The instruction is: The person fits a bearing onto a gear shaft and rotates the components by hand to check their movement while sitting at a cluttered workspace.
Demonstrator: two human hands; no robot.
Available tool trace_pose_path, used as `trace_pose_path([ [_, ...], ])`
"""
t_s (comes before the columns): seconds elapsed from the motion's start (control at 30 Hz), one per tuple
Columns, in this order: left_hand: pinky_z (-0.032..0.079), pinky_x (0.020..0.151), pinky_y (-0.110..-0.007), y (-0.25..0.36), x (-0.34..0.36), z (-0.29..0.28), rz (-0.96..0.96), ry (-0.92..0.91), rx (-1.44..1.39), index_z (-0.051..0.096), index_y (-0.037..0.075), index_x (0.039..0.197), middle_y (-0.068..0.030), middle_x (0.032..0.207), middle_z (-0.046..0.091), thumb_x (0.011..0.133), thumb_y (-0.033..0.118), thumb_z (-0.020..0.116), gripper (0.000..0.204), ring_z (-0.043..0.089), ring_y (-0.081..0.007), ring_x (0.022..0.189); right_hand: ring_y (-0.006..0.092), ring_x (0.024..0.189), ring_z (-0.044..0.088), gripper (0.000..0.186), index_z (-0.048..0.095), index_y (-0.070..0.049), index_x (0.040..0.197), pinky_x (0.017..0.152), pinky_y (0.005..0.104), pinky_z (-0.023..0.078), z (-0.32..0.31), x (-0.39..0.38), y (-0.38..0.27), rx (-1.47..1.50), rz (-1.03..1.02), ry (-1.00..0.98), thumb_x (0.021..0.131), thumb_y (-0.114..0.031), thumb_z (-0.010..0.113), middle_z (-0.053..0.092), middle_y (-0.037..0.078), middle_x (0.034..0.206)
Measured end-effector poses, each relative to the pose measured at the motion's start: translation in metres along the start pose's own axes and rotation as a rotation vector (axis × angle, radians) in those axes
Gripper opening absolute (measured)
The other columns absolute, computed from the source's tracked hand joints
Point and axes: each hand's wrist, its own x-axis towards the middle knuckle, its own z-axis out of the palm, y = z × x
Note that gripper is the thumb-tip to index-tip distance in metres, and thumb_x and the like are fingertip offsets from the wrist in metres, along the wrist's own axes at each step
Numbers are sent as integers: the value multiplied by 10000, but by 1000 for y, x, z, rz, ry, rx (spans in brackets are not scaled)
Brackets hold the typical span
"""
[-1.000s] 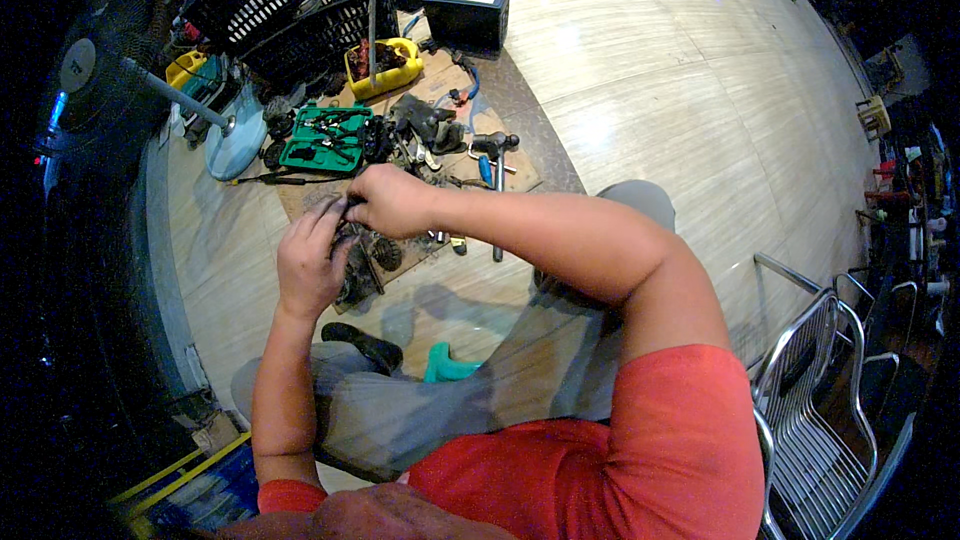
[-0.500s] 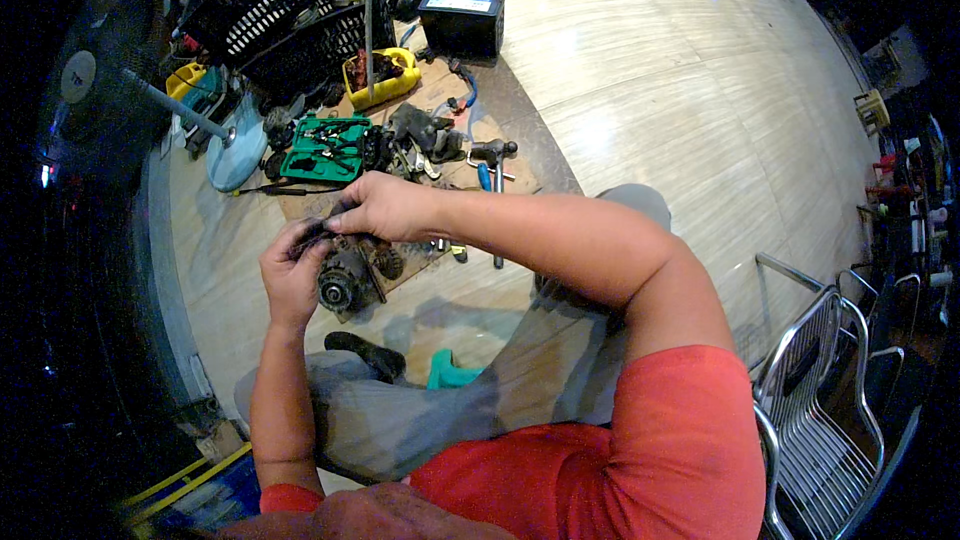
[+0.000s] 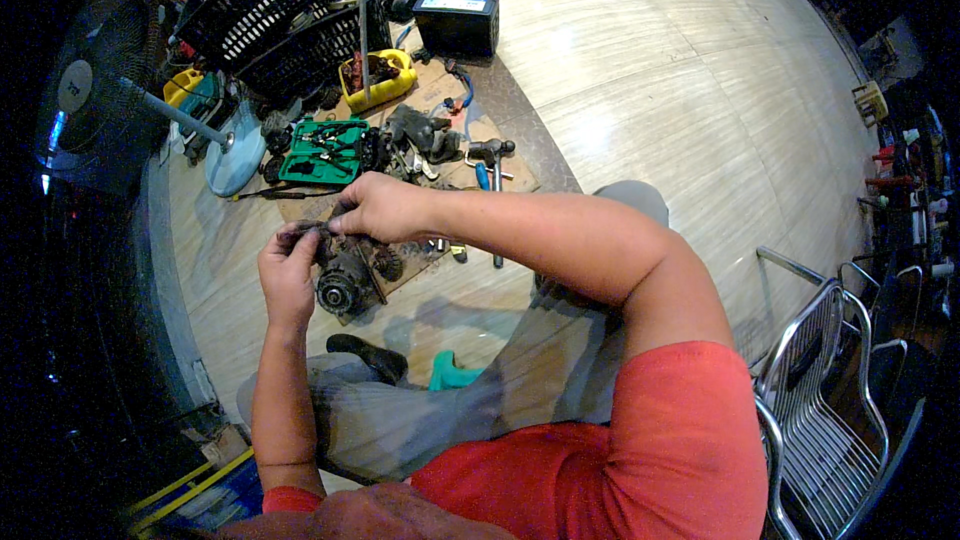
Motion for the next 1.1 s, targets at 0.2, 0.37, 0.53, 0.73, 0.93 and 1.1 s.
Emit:
trace_pose_path([
  [0.2, 474, 648, -229, -3, 5, 2, -150, 42, -166, 622, -19, 922, -45, 822, 645, 881, 72, 626, 100, 586, -100, 710, 367, 716, 588, 248, 590, 20, 897, 663, 452, 458, 5, 7, 14, -609, -402, 217, 823, -202, 674, 608, 199, 755],
  [0.37, 485, 642, -231, -4, 6, 5, -209, 42, -241, 612, -7, 920, -46, 827, 645, 884, 74, 626, 90, 595, -109, 709, 398, 789, 587, 197, 515, -13, 806, 676, 486, 466, 7, 6, 14, -869, -551, 310, 795, -158, 649, 580, 185, 784],
  [0.53, 516, 744, -301, -12, 6, 2, -169, 9, -278, 603, -21, 983, -81, 919, 662, 896, 56, 585, 117, 637, -161, 783, 384, 778, 596, 187, 511, -34, 827, 670, 475, 480, 8, 3, 14, -958, -575, 336, 791, -167, 637, 573, 169, 791],
  [0.73, 514, 722, -284, -10, 6, 5, -131, 45, -304, 613, -10, 954, -68, 868, 665, 893, 49, 591, 88, 633, -146, 756, 302, 659, 609, 254, 610, 4, 900, 615, 383, 478, 1, 9, 20, -611, -527, 243, 854, -245, 637, 626, 163, 743],
  [0.93, 508, 717, -276, -16, 7, -1, -130, 5, -306, 614, -7, 943, -65, 881, 660, 892, 54, 601, 80, 625, -138, 761, 89, 580, 530, 289, 658, -14, 891, 547, 270, 434, 4, 6, 4, 168, 82, 35, 944, -280, 558, 622, 31, 697],
  [1.1, 480, 632, -227, -8, 5, 6, -122, 15, -321, 620, -11, 904, -42, 811, 644, 890, 81, 625, 93, 591, -97, 686, 102, 696, 579, 247, 674, 27, 909, 642, 287, 486, 4, 3, 6, 348, 150, -74, 911, -211, 609, 664, 29, 798],
])
